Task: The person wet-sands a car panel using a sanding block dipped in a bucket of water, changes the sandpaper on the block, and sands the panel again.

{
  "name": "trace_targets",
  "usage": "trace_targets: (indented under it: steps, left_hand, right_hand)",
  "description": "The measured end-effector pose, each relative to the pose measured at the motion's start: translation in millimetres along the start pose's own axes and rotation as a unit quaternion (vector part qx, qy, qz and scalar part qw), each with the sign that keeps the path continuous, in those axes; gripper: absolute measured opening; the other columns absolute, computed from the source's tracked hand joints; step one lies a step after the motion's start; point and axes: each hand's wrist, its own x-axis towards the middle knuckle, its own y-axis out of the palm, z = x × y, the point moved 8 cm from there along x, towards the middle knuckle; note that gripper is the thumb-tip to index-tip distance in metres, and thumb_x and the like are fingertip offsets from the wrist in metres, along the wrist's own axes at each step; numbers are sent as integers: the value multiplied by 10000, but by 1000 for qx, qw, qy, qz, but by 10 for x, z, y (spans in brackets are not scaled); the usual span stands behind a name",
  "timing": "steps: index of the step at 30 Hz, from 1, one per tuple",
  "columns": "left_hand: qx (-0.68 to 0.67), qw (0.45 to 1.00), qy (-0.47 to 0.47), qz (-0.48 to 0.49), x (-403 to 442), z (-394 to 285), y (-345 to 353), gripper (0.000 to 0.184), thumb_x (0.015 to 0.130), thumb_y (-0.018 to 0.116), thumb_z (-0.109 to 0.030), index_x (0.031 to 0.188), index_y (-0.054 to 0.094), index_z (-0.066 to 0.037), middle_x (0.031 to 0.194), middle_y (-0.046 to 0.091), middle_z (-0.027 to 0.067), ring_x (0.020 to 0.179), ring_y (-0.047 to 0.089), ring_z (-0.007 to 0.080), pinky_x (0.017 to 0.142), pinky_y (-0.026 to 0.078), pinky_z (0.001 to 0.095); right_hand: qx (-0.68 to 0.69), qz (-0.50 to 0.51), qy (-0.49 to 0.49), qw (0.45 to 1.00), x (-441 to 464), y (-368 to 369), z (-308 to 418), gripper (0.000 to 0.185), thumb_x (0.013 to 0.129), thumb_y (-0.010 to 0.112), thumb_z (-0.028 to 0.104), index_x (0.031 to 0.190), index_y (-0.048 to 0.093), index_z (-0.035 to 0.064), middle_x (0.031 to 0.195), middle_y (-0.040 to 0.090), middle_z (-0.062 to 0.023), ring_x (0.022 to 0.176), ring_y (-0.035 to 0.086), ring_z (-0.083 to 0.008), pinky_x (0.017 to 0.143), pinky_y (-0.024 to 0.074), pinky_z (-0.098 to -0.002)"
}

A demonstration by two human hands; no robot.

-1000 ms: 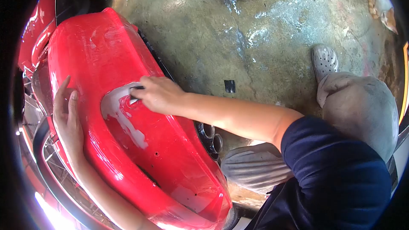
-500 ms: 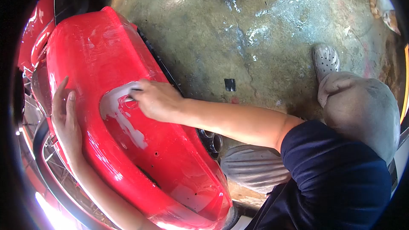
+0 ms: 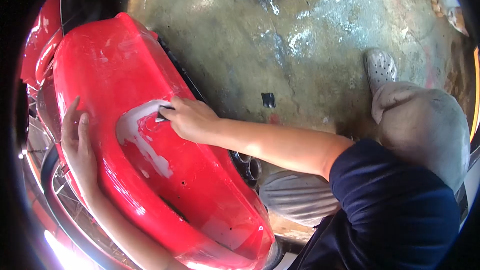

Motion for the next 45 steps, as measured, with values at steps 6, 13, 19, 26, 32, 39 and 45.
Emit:
trace_targets:
  steps: [6,13,19,26,32,39,45]
  left_hand:
    - [0,1000,13,-3,-14,-13,43,365,1059,651,-171,1408,662,-65,1045,650,47,899,565,116,850,474,257]
    - [-11,1000,-4,-1,-8,13,8,365,1062,647,-169,1412,660,-66,1098,667,60,944,591,119,887,490,269]
    - [0,1000,-5,5,3,39,-4,366,1066,641,-182,1411,657,-59,1155,678,77,990,600,127,914,491,283]
    - [15,1000,9,3,-14,-56,15,379,1084,614,-226,1410,648,-35,1288,679,100,1119,603,163,1002,478,313]
    - [-15,1000,9,9,15,99,21,377,1116,544,-224,1432,633,-37,1333,655,105,1195,596,180,1075,459,330]
    - [123,990,58,19,79,111,-81,433,1119,514,-304,1369,655,19,1382,653,101,1269,579,223,1141,416,366]
    - [142,988,54,26,118,288,-199,442,1106,509,-333,1315,687,14,1430,639,123,1329,565,247,1176,396,401]
  right_hand:
    - [32,-38,-66,997,146,35,233,354,902,640,56,1245,726,67,1093,645,-160,965,688,-366,808,575,-485]
    - [32,-69,-83,994,136,-70,347,369,905,616,44,1258,722,67,1083,651,-183,955,693,-367,801,571,-485]
    - [-40,24,-12,999,72,-5,116,335,896,624,52,1215,726,50,1117,662,-185,980,701,-371,821,578,-487]
    - [29,-98,-240,965,339,-119,770,255,959,606,142,1150,752,57,1154,692,-158,1012,702,-359,803,572,-485]
    - [25,-53,-122,991,295,96,518,233,945,622,182,1095,765,76,1022,673,-160,940,701,-353,790,571,-488]
    - [26,-125,-219,967,330,77,588,201,887,639,211,994,768,102,980,665,-123,915,702,-310,757,573,-463]
    - [-4,-82,-229,970,315,130,739,210,896,619,208,999,766,99,1019,668,-132,960,697,-296,753,564,-450]
